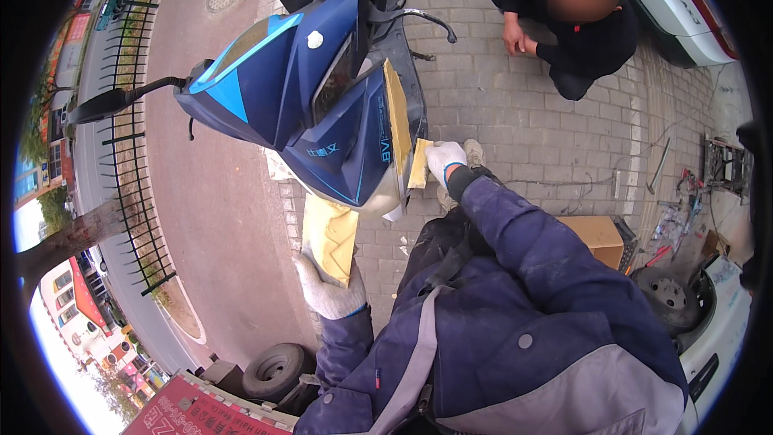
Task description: The person applies a yellow body filler to the front fairing of a scooter using a spreader, smoothing the material over a damaged area. They repeatedly scrape and spread the filler to even out the surface.
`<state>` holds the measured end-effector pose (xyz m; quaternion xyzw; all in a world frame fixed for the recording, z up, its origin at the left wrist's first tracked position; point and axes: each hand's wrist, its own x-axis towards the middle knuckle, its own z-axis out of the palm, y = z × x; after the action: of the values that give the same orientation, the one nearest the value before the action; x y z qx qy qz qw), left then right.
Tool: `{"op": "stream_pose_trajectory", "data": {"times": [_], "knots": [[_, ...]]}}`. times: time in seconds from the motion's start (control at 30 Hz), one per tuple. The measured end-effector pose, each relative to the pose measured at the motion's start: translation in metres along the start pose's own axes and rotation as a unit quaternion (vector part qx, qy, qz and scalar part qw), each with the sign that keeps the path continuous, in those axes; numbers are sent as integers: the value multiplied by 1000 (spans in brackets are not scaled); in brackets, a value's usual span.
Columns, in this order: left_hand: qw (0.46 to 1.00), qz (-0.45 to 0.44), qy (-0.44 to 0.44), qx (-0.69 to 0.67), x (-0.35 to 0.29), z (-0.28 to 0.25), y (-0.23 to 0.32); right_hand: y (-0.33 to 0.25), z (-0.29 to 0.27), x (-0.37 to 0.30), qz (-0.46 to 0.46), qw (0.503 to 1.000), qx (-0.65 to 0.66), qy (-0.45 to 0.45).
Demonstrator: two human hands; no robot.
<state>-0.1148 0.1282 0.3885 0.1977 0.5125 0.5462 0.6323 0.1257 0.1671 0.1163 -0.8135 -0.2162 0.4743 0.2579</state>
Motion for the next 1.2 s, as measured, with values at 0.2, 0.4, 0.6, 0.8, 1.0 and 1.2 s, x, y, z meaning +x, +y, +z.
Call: {"op": "stream_pose_trajectory", "data": {"times": [0.2,0.4,0.6,0.8,1.0,1.2], "knots": [[1000,-2,19,-8,-1,1,3,-12,12,3,12,999,25,-43],[998,-6,55,-6,3,-1,3,-57,-5,16,37,986,154,-49],[999,7,38,-22,5,3,0,-103,-41,45,-18,969,225,-99],[999,23,-1,-40,10,-2,-4,-146,-58,70,-39,980,186,-55],[999,-4,15,-47,11,-6,-4,-201,-98,45,-71,990,122,-23],[996,1,-18,-88,6,-3,-4,-204,-132,29,-157,967,203,5]]}}
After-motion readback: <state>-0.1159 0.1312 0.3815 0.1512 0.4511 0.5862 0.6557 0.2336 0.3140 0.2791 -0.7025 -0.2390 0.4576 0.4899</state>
